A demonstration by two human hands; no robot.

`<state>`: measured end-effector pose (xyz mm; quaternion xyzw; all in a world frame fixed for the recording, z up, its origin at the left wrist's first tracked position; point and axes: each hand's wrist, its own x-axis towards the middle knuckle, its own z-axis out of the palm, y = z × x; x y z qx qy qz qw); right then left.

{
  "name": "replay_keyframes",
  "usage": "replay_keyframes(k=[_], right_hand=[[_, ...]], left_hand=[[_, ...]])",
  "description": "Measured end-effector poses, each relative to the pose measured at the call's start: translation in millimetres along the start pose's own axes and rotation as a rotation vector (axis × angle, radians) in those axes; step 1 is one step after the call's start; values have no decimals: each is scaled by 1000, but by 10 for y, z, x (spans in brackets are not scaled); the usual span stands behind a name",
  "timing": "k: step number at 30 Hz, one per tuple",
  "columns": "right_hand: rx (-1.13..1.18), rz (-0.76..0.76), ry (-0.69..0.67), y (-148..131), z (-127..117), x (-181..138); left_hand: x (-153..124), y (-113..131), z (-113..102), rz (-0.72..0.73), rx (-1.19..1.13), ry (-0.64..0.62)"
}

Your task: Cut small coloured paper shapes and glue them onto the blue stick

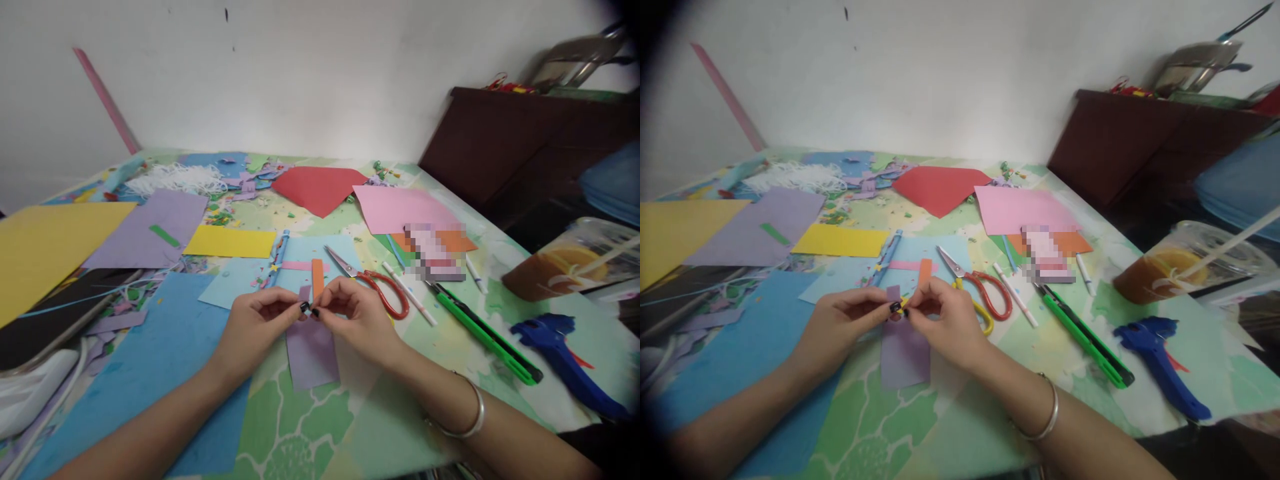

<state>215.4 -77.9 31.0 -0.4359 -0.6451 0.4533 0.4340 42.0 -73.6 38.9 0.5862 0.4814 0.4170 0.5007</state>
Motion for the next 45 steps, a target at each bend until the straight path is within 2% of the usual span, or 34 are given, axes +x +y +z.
replay_keyframes(k=[1,3,5,6,9,12,18,24,27,29,31,33,39,45], right_hand=[[-132,-8,-7,-20,-83,19],[-589,29,21,-65,-283,62],[-965,217,50,-100,-479,95],[-1070,313,30,-109,-557,104],[-1116,405,-2,-108,-674,101],[-1100,427,-22,-98,-665,84],[-974,504,-9,-123,-664,105],[-438,529,142,-160,-721,134],[-190,452,161,-200,-688,113],[-22,362,100,-228,-657,80],[91,312,-23,-258,-626,41],[114,347,-134,-298,-591,4],[33,542,-277,-447,-466,-77],[97,572,-433,-486,-347,-115]], left_hand=[[10,5,-11,-35,-9,7],[25,9,-29,-109,-46,13],[29,4,-42,-174,-112,18],[28,-2,-47,-200,-159,23],[21,-23,-63,-253,-321,36],[27,-40,-86,-271,-414,28],[63,-46,-138,-239,-439,42],[91,-25,-179,-282,-498,114],[104,-11,-194,-281,-543,139],[108,-6,-206,-267,-556,155],[106,-3,-223,-246,-548,174],[97,6,-240,-215,-528,179],[66,95,-270,-77,-448,152],[23,131,-274,56,-443,141]])
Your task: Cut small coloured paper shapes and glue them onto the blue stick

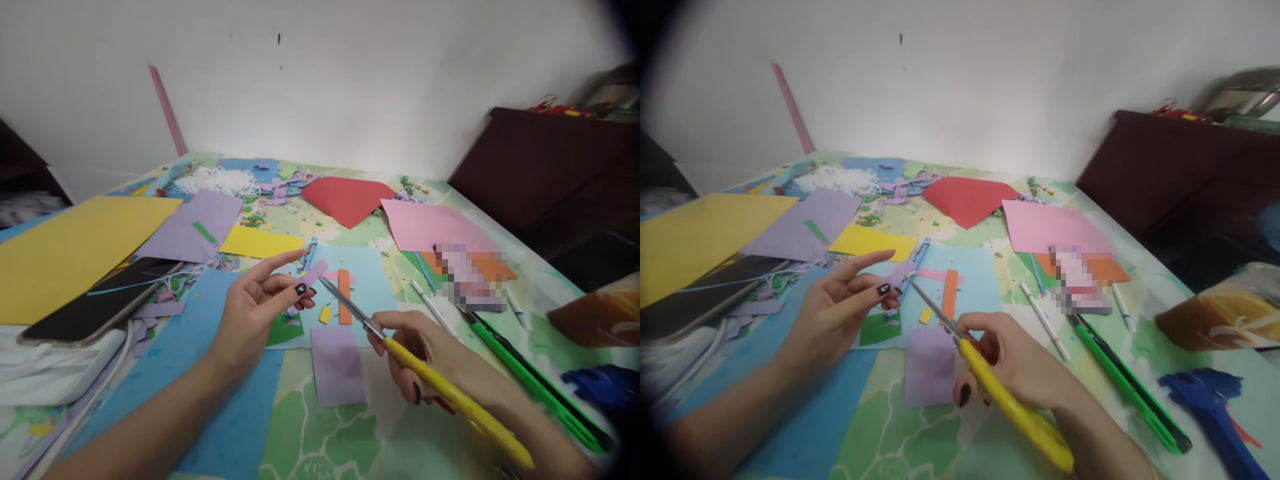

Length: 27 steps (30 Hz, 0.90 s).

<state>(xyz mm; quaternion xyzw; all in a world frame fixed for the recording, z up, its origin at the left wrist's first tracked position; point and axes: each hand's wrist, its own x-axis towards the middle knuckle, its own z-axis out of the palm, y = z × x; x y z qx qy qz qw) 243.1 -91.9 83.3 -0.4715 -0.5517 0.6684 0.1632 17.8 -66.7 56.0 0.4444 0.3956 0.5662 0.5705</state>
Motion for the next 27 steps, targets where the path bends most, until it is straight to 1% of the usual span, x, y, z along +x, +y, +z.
replay_keyframes(k=[3,5,10,12,15,20,27], right_hand=[[4,-35,-62,22,69,27],[46,-55,-63,33,114,42],[125,-34,-77,86,158,87],[131,-71,-96,132,146,107],[126,-112,-89,183,131,123],[101,-73,-65,160,152,117],[114,-75,-56,154,168,124]], left_hand=[[-31,-18,3,28,-9,-26],[-46,-32,11,27,-11,-38],[-69,-54,40,-1,-30,-38],[-76,-56,49,-9,-38,-36],[-79,-59,55,-18,-33,-30],[-74,-70,55,-16,-29,-28],[-90,-77,58,-18,-23,-18]])
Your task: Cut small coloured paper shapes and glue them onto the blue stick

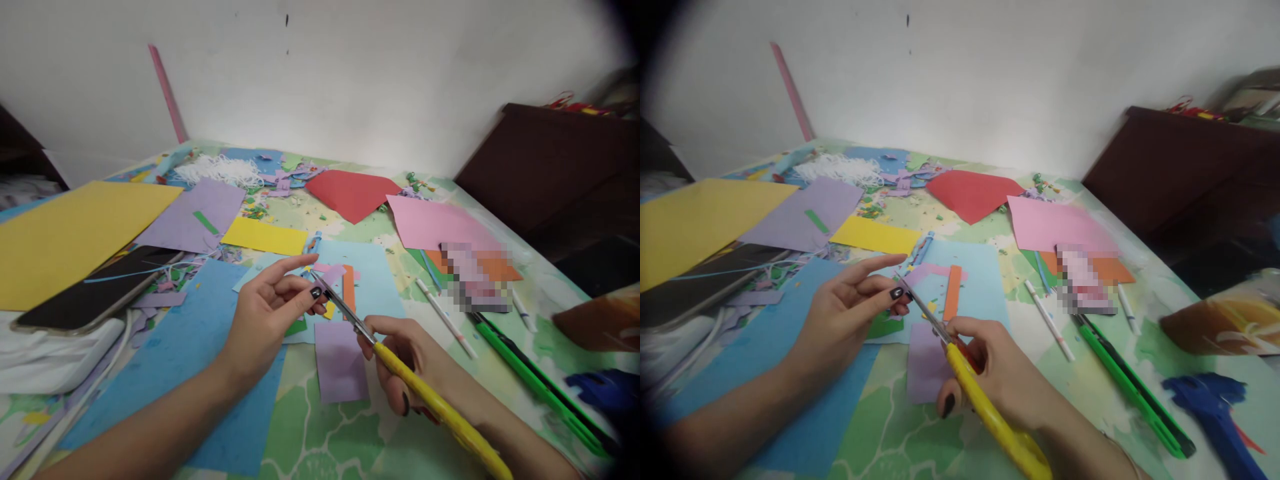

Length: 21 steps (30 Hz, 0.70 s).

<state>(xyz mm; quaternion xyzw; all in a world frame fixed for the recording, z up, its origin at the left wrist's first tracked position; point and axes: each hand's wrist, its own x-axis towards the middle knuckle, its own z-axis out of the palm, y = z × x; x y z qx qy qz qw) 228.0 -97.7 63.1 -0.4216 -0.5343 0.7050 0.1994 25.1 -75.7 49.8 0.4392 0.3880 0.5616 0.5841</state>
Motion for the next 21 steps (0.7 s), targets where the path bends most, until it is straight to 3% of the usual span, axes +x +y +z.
replay_keyframes(k=[21], right_hand=[[-19,26,30,10,6,17]], left_hand=[[-7,-11,0,-7,0,9]])
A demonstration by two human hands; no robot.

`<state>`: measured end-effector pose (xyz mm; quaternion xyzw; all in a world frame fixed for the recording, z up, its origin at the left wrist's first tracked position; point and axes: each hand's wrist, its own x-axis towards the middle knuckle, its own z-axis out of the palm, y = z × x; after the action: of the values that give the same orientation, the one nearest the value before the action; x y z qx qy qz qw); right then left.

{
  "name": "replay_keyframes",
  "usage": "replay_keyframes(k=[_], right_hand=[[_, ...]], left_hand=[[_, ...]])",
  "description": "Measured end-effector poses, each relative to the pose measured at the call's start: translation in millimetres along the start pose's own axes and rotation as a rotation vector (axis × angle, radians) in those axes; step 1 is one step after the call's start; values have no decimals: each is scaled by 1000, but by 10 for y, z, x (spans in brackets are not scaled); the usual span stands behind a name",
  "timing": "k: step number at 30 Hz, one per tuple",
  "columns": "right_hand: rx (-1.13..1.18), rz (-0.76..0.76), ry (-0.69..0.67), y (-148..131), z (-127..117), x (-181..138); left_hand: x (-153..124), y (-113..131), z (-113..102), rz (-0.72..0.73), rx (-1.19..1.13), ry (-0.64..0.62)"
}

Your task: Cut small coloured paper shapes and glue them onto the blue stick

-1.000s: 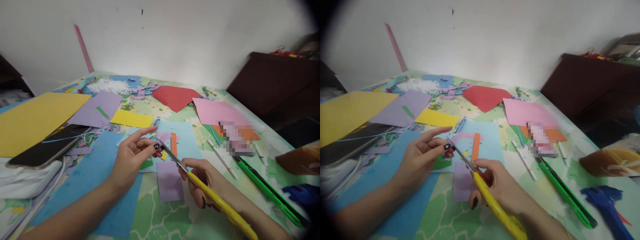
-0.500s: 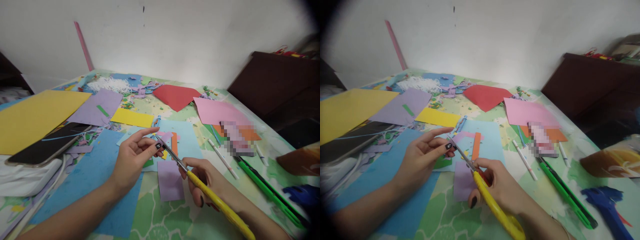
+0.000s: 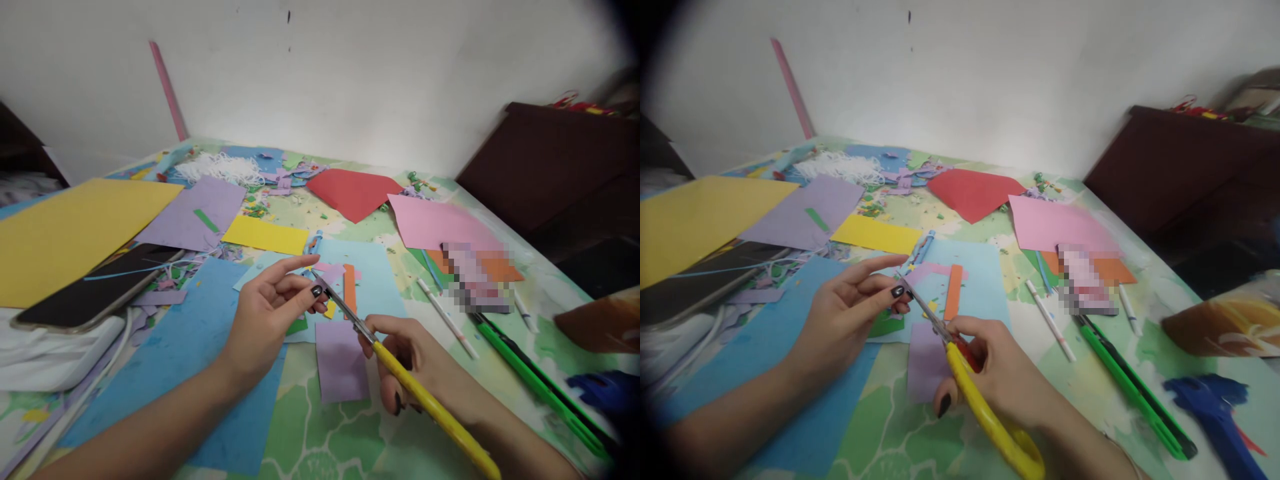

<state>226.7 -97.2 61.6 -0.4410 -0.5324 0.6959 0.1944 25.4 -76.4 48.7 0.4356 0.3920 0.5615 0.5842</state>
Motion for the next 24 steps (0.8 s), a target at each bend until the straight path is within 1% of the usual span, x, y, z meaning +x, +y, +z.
replay_keyframes(k=[5,8,10,17,20,22,24], right_hand=[[-27,19,0,-14,1,12],[-78,53,41,-6,2,18],[-90,46,80,-2,1,20],[-46,-82,241,28,-57,30],[-35,-140,292,45,-74,46],[-40,-180,304,52,-81,52],[-43,-212,305,56,-88,50]], left_hand=[[5,7,5,-8,-13,4],[12,9,5,-13,-12,7],[19,9,-1,-7,-5,14],[58,16,-36,24,39,81],[58,30,-23,0,40,49],[50,32,-12,-20,45,25],[44,27,-6,-43,67,27]])
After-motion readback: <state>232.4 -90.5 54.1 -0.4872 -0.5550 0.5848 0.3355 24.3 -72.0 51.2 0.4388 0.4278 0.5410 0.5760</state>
